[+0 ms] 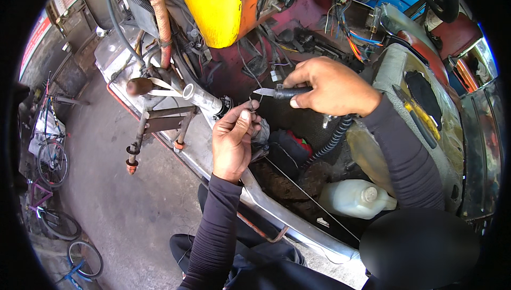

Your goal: The person works on the exposed wiring inside a three-wheeled vehicle's cabin, using a small tool to strip or adjust wire ends and then connecting or securing wire connectors. The hands repeatedly reach into the wiring harness near the dashboard and handle individual wires and connectors.

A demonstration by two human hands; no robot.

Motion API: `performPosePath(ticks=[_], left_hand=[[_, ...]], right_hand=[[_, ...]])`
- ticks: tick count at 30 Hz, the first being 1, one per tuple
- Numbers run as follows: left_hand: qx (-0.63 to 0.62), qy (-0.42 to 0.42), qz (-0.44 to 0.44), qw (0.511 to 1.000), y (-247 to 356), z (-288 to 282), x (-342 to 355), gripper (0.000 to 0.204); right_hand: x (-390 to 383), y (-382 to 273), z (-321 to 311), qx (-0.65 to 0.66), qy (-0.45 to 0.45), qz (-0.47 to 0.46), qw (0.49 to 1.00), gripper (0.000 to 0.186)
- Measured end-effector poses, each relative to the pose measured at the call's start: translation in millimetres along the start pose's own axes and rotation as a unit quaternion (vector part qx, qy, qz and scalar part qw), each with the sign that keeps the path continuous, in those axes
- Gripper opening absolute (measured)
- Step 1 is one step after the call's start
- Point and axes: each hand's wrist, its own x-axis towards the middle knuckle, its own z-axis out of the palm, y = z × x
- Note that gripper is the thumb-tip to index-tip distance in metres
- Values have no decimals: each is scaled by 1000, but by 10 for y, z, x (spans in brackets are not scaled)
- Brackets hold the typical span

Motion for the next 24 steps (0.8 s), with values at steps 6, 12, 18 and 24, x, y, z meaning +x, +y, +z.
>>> performPosePath(ticks=[6, 12, 18, 24], left_hand=[[7, 19, 9, 1000, 2, 9, -8, 27], [5, 21, 14, 1000, 1, -6, -5, 27], [6, 28, 8, 1000, 2, -8, -1, 27], [47, 29, 22, 998, -20, 70, 27, 29]], right_hand=[[-59, 44, 11, 39, -53, -35, 997, 38], [-53, 6, 39, 36, -59, -28, 997, 39], [-38, -29, 23, 38, -60, -4, 997, 39], [0, 351, 57, 96, 46, 55, 993, 35]])
